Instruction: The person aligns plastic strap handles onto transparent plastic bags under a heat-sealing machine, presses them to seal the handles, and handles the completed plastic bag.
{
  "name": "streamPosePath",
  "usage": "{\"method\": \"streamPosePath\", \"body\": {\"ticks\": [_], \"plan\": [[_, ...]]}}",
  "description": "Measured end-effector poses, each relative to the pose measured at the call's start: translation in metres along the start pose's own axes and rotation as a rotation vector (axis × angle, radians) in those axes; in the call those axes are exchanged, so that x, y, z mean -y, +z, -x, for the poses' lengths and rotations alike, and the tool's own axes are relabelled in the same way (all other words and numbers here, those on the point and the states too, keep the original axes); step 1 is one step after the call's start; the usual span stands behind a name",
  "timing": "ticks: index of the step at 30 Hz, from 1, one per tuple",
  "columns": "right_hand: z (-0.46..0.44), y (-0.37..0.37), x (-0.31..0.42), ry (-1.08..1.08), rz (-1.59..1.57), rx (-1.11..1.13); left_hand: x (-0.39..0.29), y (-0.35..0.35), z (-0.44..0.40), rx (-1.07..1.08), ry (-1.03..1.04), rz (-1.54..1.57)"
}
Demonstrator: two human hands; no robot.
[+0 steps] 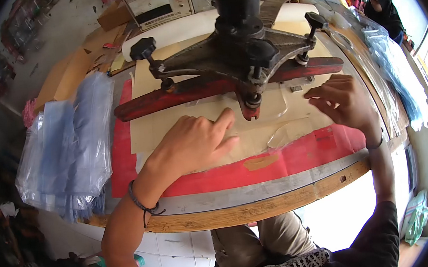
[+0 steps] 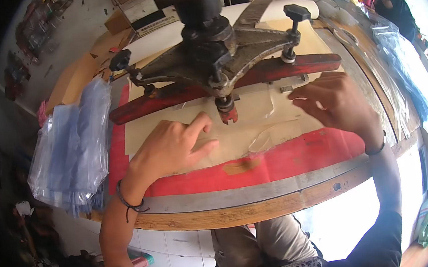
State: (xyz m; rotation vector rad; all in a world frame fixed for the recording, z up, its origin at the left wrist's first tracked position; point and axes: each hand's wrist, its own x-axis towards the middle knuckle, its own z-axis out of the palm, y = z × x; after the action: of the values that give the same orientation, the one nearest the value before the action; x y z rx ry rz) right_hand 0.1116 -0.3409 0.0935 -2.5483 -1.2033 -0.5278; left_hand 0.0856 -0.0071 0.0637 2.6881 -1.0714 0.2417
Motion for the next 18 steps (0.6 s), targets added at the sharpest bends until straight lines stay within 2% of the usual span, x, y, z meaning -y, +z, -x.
{"method": "streamPosePath", "body": {"ticks": [3, 6, 9, 12, 15, 18], "plan": [[0.001, 0.016, 0.001, -0.065, -0.028, 0.042, -0.002, -0.001, -0.002, 0.037, -0.091, -0.053], [0.003, 0.024, -0.005, -0.199, -0.097, 0.037, 0.001, 0.002, 0.001, 0.024, 0.064, 0.024], [0.001, 0.007, 0.005, -0.112, -0.151, 0.200, -0.004, 0.009, 0.000, 0.087, 0.173, 0.180], [0.003, 0.008, -0.002, -0.175, -0.228, 0.218, -0.016, 0.008, 0.000, 0.099, 0.256, 0.205], [0.003, 0.007, -0.001, -0.129, -0.267, 0.207, -0.034, 0.021, 0.002, 0.055, 0.400, 0.253], [0.003, 0.006, 0.001, -0.136, -0.235, 0.066, -0.050, 0.019, 0.003, 0.005, 0.460, 0.198]]}}
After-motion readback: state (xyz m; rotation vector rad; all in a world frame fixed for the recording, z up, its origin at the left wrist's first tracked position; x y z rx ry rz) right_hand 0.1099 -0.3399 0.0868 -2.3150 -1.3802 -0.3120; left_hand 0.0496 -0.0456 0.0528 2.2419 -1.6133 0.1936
